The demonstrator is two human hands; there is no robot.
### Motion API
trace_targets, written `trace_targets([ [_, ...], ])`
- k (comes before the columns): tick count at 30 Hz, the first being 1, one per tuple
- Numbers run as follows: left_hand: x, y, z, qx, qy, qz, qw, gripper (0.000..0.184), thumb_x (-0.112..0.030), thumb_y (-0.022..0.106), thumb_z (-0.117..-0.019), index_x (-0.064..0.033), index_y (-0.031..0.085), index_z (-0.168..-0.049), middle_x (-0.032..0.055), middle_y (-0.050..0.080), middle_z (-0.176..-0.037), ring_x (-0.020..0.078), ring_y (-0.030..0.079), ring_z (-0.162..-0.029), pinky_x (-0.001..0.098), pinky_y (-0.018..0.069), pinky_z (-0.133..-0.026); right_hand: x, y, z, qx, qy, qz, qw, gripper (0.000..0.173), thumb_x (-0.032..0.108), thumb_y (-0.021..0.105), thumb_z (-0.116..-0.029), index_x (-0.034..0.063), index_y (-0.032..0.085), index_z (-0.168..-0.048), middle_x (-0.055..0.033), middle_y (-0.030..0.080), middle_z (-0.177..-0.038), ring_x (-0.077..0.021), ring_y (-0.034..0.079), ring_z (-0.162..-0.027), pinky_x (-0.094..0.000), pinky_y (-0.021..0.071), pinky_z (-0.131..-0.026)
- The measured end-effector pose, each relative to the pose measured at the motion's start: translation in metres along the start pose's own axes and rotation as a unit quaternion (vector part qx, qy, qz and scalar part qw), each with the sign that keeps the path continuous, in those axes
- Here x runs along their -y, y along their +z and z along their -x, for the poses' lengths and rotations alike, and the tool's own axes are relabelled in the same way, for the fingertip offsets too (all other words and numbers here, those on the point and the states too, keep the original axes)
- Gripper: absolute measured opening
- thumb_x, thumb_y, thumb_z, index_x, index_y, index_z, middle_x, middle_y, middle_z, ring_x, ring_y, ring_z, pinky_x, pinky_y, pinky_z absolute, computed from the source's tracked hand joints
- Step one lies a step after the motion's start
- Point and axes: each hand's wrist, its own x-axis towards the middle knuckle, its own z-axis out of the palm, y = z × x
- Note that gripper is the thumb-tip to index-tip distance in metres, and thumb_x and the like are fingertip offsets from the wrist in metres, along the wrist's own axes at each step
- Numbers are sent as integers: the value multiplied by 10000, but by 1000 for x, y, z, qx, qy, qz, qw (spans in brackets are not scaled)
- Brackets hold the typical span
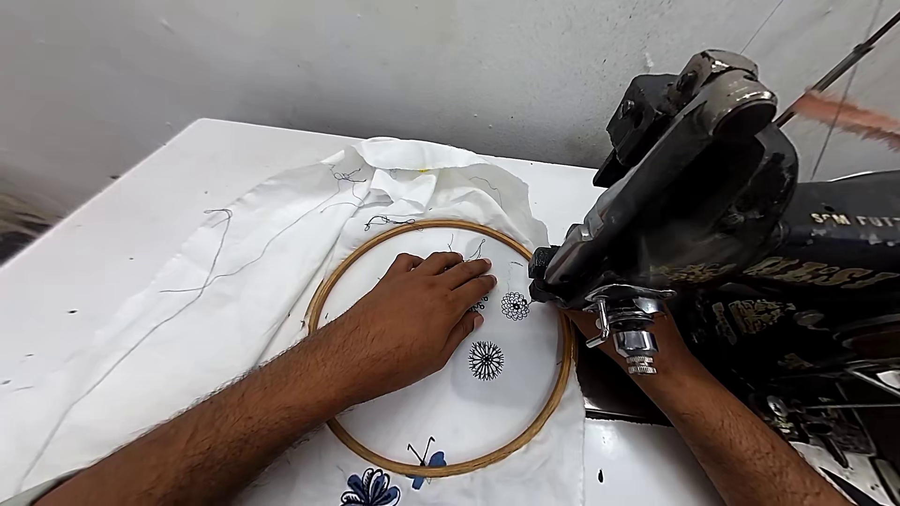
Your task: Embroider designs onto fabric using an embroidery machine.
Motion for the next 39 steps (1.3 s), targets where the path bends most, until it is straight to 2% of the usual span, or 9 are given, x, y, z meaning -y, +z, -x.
trace_targets([
  [5, 1, -1, 0, 4, 3, 1, 1000, 497, -414, 348, -1075, -197, 596, -1446, -22, 524, -1542, 241, 497, -1400, 524, 445, -1024, 2, -1, 0, 3, -1, -22, 1000, 192, 31, 716, -833, 43, 653, -1014, 8, 633, -856, 23, 596, -824, -157, 488, -758],
  [11, -2, 0, 2, -4, 10, 1, 1000, 487, -401, 373, -1068, -184, 604, -1439, -17, 529, -1536, 250, 498, -1395, 525, 443, -1013, 1, 0, -2, -18, -46, -33, 998, 185, 130, 700, -834, 47, 676, -998, 14, 661, -892, 61, 602, -876, -106, 472, -811],
  [17, 1, -2, 1, 7, 3, -3, 1000, 495, -415, 353, -1070, -198, 599, -1443, -24, 524, -1541, 239, 493, -1404, 523, 441, -1029, -2, 3, -1, 4, 6, 2, 1000, 264, -8, 758, -789, 51, 667, -1030, -22, 658, -902, -38, 627, -885, -223, 510, -802],
  [24, 1, 0, 0, 1, 1, 2, 1000, 497, -412, 347, -1074, -195, 596, -1446, -18, 522, -1544, 241, 491, -1408, 527, 435, -1042, -7, 5, -2, -14, -40, -18, 999, 209, 108, 715, -836, 49, 682, -1034, -15, 673, -944, 10, 615, -930, -159, 481, -855],
  [28, 0, 0, 1, 0, 7, 3, 1000, 490, -402, 356, -1071, -194, 599, -1443, -20, 529, -1537, 237, 492, -1405, 524, 441, -1033, -3, 2, -2, -20, -47, -42, 998, 197, 114, 694, -845, 45, 671, -1029, 13, 659, -913, 64, 598, -890, -106, 472, -820],
  [30, -1, -1, 1, 3, 7, 3, 1000, 491, -396, 354, -1071, -194, 595, -1448, -23, 521, -1544, 234, 486, -1411, 520, 439, -1039, 5, -3, -2, -9, -33, -13, 999, 166, 70, 688, -844, 39, 656, -1004, 8, 634, -864, 58, 587, -831, -115, 469, -770],
  [35, 0, -2, 1, 9, 4, 3, 1000, 484, -400, 363, -1073, -191, 597, -1443, -24, 523, -1542, 238, 490, -1407, 523, 441, -1035, -4, 2, -1, -18, -55, -2, 998, 172, 104, 698, -856, 47, 674, -1017, -19, 659, -898, -3, 617, -883, -177, 491, -809],
  [37, 0, -1, 0, 6, 2, 3, 1000, 489, -401, 359, -1073, -190, 596, -1445, -19, 524, -1542, 244, 491, -1407, 523, 441, -1032, -2, 2, 0, -16, -51, -42, 998, 166, 133, 669, -875, 58, 668, -1022, 26, 645, -896, 73, 592, -879, -101, 468, -818],
  [39, 0, -1, 0, 3, 0, 3, 1000, 495, -402, 349, -1076, -190, 588, -1455, -17, 517, -1549, 245, 486, -1411, 524, 436, -1038, -1, 1, -1, -19, -47, -54, 997, 160, 113, 655, -864, 39, 663, -1006, 24, 637, -871, 85, 584, -841, -89, 462, -793],
])
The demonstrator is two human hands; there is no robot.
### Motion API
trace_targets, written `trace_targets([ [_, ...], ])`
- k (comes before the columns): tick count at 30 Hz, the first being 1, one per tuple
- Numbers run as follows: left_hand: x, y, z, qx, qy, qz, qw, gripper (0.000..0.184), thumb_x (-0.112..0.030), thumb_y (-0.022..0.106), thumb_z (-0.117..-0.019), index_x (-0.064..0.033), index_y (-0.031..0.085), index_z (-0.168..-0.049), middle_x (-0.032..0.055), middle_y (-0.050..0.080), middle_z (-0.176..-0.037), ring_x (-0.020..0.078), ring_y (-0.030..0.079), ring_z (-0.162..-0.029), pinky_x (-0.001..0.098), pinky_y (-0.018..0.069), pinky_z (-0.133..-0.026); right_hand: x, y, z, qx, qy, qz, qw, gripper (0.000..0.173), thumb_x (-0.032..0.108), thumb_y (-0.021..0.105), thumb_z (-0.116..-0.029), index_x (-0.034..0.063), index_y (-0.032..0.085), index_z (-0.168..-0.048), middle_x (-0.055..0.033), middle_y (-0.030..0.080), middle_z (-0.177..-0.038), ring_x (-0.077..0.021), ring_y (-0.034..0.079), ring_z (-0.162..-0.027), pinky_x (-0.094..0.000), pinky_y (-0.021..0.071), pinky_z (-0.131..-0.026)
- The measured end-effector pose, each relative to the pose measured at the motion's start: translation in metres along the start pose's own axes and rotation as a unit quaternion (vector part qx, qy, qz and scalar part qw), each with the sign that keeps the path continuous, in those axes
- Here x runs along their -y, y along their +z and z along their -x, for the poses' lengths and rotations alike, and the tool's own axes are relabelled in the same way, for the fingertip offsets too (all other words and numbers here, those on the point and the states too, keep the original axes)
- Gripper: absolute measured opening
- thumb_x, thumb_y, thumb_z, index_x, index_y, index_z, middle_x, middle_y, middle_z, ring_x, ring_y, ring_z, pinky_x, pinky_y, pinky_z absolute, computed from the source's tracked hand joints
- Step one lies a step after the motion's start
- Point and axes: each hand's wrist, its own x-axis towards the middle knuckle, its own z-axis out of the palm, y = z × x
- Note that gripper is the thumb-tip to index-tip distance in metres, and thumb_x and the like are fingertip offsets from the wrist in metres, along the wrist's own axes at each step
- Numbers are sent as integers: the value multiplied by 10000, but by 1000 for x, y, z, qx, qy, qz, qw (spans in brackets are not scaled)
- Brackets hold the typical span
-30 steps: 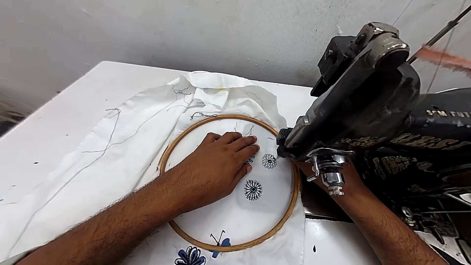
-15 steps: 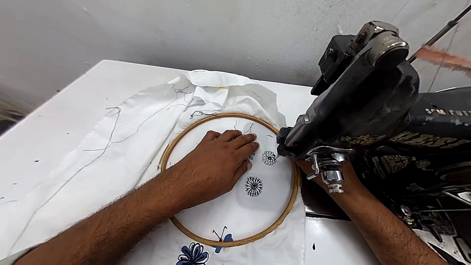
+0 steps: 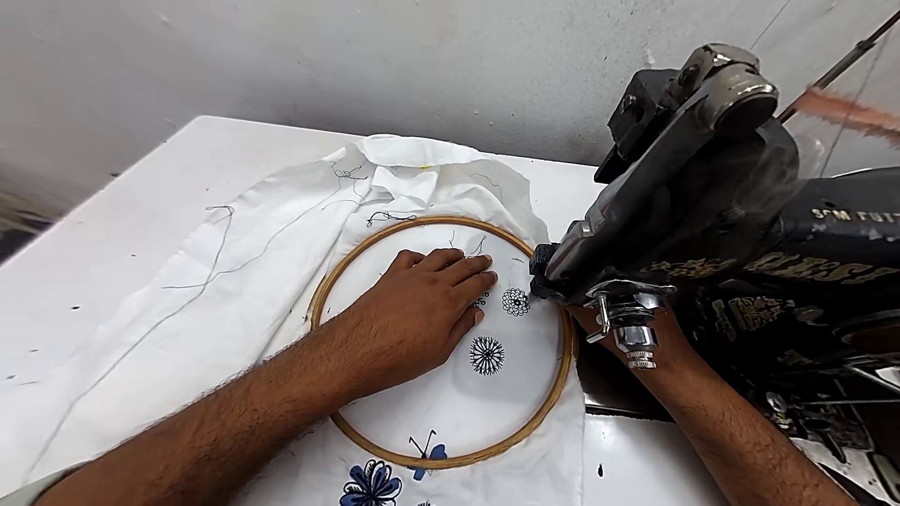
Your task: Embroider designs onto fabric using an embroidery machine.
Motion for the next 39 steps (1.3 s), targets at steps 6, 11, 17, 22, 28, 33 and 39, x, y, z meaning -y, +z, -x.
trace_targets([
  [6, 0, -1, 1, 5, 6, 2, 1000, 491, -398, 351, -1077, -193, 589, -1454, -23, 516, -1550, 240, 484, -1415, 524, 440, -1040, 0, -1, 0, 8, -9, 42, 999, 203, 105, 667, -854, 41, 668, -1046, -11, 661, -932, 34, 608, -914, -136, 479, -845],
  [11, 0, -1, 1, 6, 8, 2, 1000, 483, -391, 358, -1073, -195, 594, -1447, -31, 512, -1553, 240, 483, -1415, 523, 442, -1035, 1, -2, 0, 5, -27, 65, 997, 195, 113, 661, -854, 26, 676, -1028, -34, 662, -922, 22, 607, -906, -136, 467, -852],
  [17, 1, 0, 0, -4, 4, 1, 1000, 490, -399, 355, -1074, -192, 596, -1447, -17, 525, -1542, 245, 489, -1409, 529, 438, -1032, 0, -1, 0, 14, -8, 35, 999, 216, 114, 653, -869, 7, 667, -1056, -38, 657, -944, 28, 595, -919, -132, 454, -863],
  [22, 1, 1, 0, -3, 4, 2, 1000, 491, -396, 350, -1076, -189, 593, -1449, -17, 517, -1549, 238, 486, -1412, 529, 433, -1044, 0, -1, -1, 7, -1, 12, 1000, 195, 106, 674, -855, 28, 660, -1033, 5, 650, -909, 69, 590, -872, -102, 463, -815],
  [28, 1, 0, 0, -4, 5, 4, 1000, 493, -401, 352, -1076, -187, 596, -1447, -10, 522, -1546, 248, 492, -1408, 537, 433, -1044, -5, 1, 0, 0, -18, 7, 1000, 209, 132, 681, -867, 48, 656, -1057, 24, 656, -925, 82, 596, -900, -89, 465, -835],
  [33, 0, 3, -2, -8, 4, 6, 1000, 499, -400, 336, -1080, -196, 586, -1461, -21, 507, -1559, 239, 472, -1426, 530, 417, -1061, 3, -4, -1, 7, 6, 24, 1000, 201, 148, 687, -848, 45, 662, -1019, 19, 645, -887, 87, 587, -848, -87, 463, -795],
  [39, 0, 4, -2, -11, 4, 7, 1000, 503, -401, 331, -1079, -194, 589, -1457, -22, 510, -1558, 235, 475, -1425, 530, 415, -1064, -1, -2, -2, -1, 2, 30, 1000, 212, 158, 700, -844, 49, 668, -1023, 11, 655, -895, 67, 599, -865, -109, 473, -804],
])
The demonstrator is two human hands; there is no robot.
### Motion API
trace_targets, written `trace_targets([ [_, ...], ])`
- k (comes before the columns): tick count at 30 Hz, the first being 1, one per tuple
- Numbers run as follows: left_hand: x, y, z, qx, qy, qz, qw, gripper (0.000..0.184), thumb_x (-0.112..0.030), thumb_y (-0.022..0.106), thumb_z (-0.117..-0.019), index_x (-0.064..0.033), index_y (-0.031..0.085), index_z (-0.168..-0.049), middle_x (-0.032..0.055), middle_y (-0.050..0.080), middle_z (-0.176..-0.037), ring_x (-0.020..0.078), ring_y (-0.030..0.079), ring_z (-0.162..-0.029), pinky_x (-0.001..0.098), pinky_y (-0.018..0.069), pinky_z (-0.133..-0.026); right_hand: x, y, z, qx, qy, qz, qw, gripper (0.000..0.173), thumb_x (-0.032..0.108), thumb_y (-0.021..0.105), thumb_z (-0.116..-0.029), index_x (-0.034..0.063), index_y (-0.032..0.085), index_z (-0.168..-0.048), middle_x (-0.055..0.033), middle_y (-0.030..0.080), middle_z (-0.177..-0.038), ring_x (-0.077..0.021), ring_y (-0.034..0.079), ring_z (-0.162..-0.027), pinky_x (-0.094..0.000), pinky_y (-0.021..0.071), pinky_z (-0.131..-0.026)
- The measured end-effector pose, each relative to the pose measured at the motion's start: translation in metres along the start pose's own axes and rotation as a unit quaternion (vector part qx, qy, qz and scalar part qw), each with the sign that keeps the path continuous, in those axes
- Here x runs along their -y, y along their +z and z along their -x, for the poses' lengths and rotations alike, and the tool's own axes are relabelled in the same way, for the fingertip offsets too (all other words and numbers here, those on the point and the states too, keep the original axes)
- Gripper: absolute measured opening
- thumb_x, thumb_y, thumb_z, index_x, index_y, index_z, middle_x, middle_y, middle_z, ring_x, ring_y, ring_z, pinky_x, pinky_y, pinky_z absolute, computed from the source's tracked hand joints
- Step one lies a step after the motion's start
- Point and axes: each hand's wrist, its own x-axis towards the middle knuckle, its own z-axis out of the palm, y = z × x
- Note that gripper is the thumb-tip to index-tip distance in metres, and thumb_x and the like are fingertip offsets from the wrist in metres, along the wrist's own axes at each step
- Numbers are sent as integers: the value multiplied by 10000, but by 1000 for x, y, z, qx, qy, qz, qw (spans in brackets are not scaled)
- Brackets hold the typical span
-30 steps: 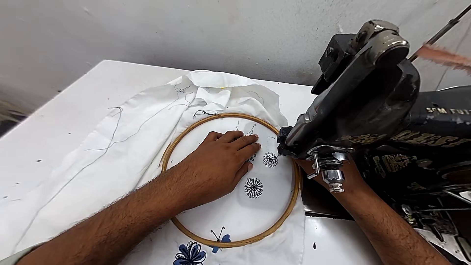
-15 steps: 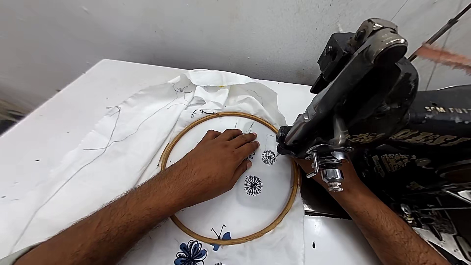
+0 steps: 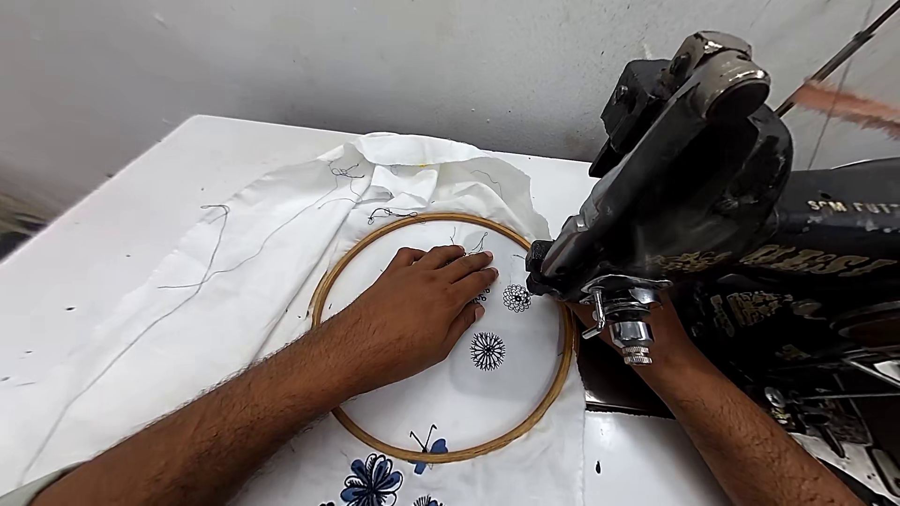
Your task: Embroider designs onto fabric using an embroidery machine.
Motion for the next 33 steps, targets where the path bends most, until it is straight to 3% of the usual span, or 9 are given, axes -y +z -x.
trace_targets([
  [4, 1, 0, -1, 3, -3, 0, 1000, 502, -402, 329, -1081, -200, 580, -1465, -25, 501, -1566, 237, 468, -1431, 532, 414, -1066, -2, 1, 1, 2, 2, 13, 1000, 229, 152, 690, -854, 22, 663, -1040, -19, 658, -919, 38, 606, -890, -136, 474, -830],
  [10, -1, 3, -2, -8, -2, 10, 1000, 499, -390, 329, -1083, -194, 581, -1467, -22, 506, -1561, 240, 463, -1436, 535, 398, -1087, 1, 0, -4, -5, -7, 17, 1000, 210, 186, 707, -845, 29, 669, -979, 5, 643, -857, 81, 589, -832, -86, 459, -787],
  [12, -1, 3, -2, -9, 0, 12, 1000, 498, -389, 335, -1081, -191, 582, -1465, -22, 511, -1558, 243, 461, -1441, 540, 397, -1094, 1, -1, -3, -8, -19, 32, 999, 226, 186, 713, -831, 14, 684, -974, -27, 666, -864, 46, 612, -842, -116, 470, -802],
  [15, 0, 4, -2, -14, 2, 10, 1000, 497, -391, 335, -1079, -195, 587, -1460, -20, 516, -1554, 241, 469, -1433, 536, 404, -1080, 3, -4, 0, 6, -16, 62, 998, 225, 175, 687, -860, 29, 662, -1030, -47, 644, -882, 7, 607, -832, -149, 474, -782],
  [21, 1, -1, -1, 3, -4, 5, 1000, 497, -388, 329, -1079, -198, 584, -1461, -23, 506, -1562, 243, 460, -1439, 538, 406, -1076, 3, -1, 2, 4, -10, 29, 1000, 226, 133, 671, -871, 17, 650, -1063, -34, 643, -912, 32, 600, -866, -129, 467, -814],
  [33, -1, 4, -3, -9, -3, 7, 1000, 496, -380, 332, -1081, -188, 584, -1462, -18, 507, -1562, 246, 464, -1438, 535, 396, -1094, 1, -2, -5, 1, -11, 49, 999, 237, 210, 698, -841, 19, 681, -980, -32, 661, -870, 33, 615, -845, -131, 477, -805],
])
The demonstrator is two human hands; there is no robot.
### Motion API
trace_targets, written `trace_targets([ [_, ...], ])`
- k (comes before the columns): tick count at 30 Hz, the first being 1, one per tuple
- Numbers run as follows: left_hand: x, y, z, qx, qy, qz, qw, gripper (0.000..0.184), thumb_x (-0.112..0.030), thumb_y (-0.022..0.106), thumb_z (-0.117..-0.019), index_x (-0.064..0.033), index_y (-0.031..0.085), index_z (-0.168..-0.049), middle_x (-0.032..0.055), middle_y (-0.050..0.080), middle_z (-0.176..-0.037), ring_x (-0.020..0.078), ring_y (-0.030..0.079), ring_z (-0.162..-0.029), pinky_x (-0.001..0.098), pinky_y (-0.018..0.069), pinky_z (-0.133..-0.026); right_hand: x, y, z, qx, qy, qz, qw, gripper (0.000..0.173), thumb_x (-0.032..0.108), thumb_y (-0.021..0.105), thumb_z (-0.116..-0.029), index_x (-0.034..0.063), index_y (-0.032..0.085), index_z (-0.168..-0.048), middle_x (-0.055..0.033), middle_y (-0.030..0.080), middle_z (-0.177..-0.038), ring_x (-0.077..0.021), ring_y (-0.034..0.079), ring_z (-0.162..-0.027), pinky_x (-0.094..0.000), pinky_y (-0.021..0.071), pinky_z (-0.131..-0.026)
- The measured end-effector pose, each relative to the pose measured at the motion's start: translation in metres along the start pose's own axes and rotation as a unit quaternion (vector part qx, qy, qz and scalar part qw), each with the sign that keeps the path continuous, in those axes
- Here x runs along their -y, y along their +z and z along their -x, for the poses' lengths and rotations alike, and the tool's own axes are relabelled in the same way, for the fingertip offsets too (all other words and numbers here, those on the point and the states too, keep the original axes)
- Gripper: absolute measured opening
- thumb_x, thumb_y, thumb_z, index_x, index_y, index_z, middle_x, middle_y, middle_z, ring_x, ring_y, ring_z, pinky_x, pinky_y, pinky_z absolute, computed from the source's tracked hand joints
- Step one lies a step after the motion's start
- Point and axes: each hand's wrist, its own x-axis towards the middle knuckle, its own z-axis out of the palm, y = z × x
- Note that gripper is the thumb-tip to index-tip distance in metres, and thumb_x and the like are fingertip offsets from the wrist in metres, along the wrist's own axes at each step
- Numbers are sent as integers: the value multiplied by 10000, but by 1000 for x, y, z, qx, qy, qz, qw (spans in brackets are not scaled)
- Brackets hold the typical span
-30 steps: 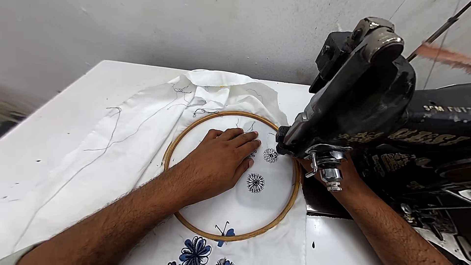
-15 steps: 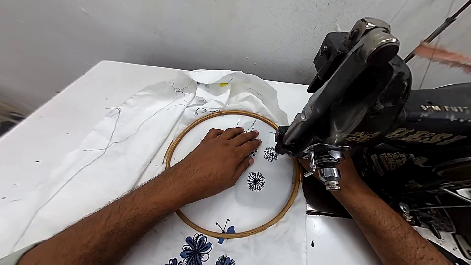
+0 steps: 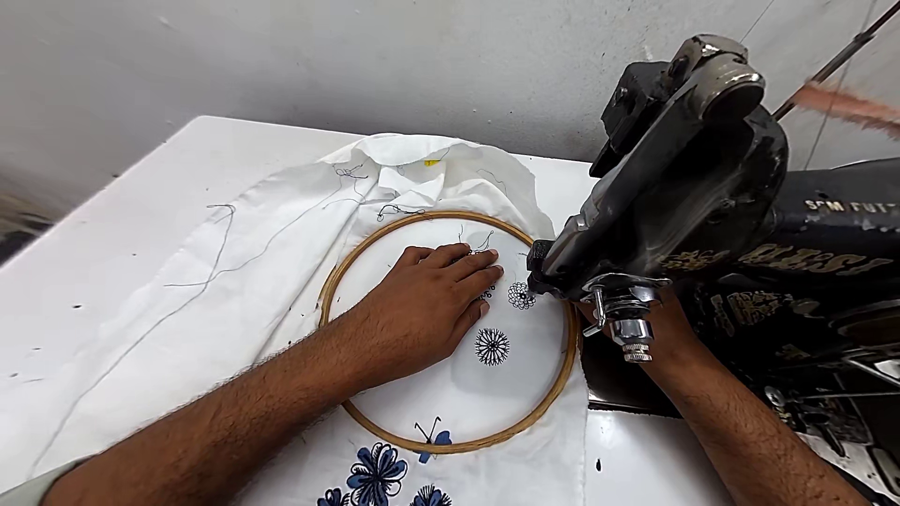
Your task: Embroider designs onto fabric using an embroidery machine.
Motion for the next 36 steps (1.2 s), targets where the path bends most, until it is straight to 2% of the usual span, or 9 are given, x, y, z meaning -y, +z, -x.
trace_targets([
  [4, 2, -2, 0, 3, 0, 0, 1000, 497, -388, 333, -1079, -197, 584, -1463, -20, 510, -1559, 238, 462, -1438, 534, 401, -1079, 1, 2, 3, 11, 23, 25, 999, 234, 172, 715, -846, 13, 677, -1013, -71, 668, -889, -51, 634, -855, -219, 498, -798],
  [12, 3, -3, 1, 11, -2, -2, 1000, 498, -395, 325, -1084, -196, 579, -1464, -16, 504, -1563, 247, 462, -1438, 543, 408, -1077, -1, 2, 5, 2, 10, -27, 1000, 218, 149, 690, -858, 36, 659, -1042, -11, 657, -914, 41, 609, -875, -131, 480, -816],
  [14, 4, -2, 0, 9, -3, -4, 1000, 501, -396, 322, -1085, -199, 574, -1471, -19, 503, -1564, 244, 460, -1440, 540, 405, -1078, -5, 6, 3, -6, 6, -18, 1000, 221, 153, 724, -836, 10, 686, -1001, -52, 681, -897, -13, 634, -873, -186, 496, -815],
  [16, 3, -1, 0, 4, -2, -2, 1000, 498, -385, 327, -1085, -191, 576, -1471, -10, 505, -1563, 247, 463, -1439, 539, 399, -1083, -1, 2, 3, 8, 3, 0, 1000, 219, 168, 695, -859, 17, 672, -1016, -40, 662, -900, 15, 618, -876, -145, 479, -822],
  [20, -1, -1, 0, 2, -1, 0, 1000, 494, -370, 328, -1082, -187, 578, -1468, -12, 504, -1565, 251, 462, -1439, 539, 395, -1090, 2, -2, 1, 4, -17, 22, 1000, 233, 196, 701, -848, 17, 688, -997, -63, 673, -881, -4, 631, -848, -160, 484, -802],
  [23, 0, -1, 0, 1, 2, 4, 1000, 495, -375, 329, -1080, -189, 582, -1464, -14, 506, -1562, 244, 464, -1437, 540, 397, -1085, 2, -2, 3, 2, 0, 10, 1000, 236, 202, 689, -854, 29, 668, -1013, -29, 651, -880, 28, 608, -844, -138, 476, -792],
  [27, 2, -3, 0, 7, -2, 0, 1000, 495, -382, 332, -1080, -194, 582, -1464, -19, 504, -1564, 243, 463, -1437, 537, 399, -1082, -4, 6, 3, -6, 0, 9, 1000, 234, 169, 723, -835, 10, 685, -1002, -75, 678, -900, -55, 640, -879, -224, 500, -822],
  [33, 2, -3, 2, 8, -1, 0, 1000, 494, -376, 336, -1078, -185, 588, -1458, -10, 511, -1558, 250, 467, -1434, 541, 404, -1077, 1, 3, 4, -1, 16, -72, 997, 202, 142, 685, -861, 56, 649, -1040, 34, 637, -897, 92, 585, -858, -86, 467, -800],
  [36, 3, -1, 0, 1, -2, 0, 1000, 499, -382, 330, -1080, -189, 583, -1465, -11, 510, -1559, 247, 467, -1435, 539, 399, -1083, -3, 4, 2, -2, -11, -11, 1000, 232, 169, 699, -852, 13, 676, -1021, -57, 663, -917, -10, 614, -894, -171, 472, -837],
])
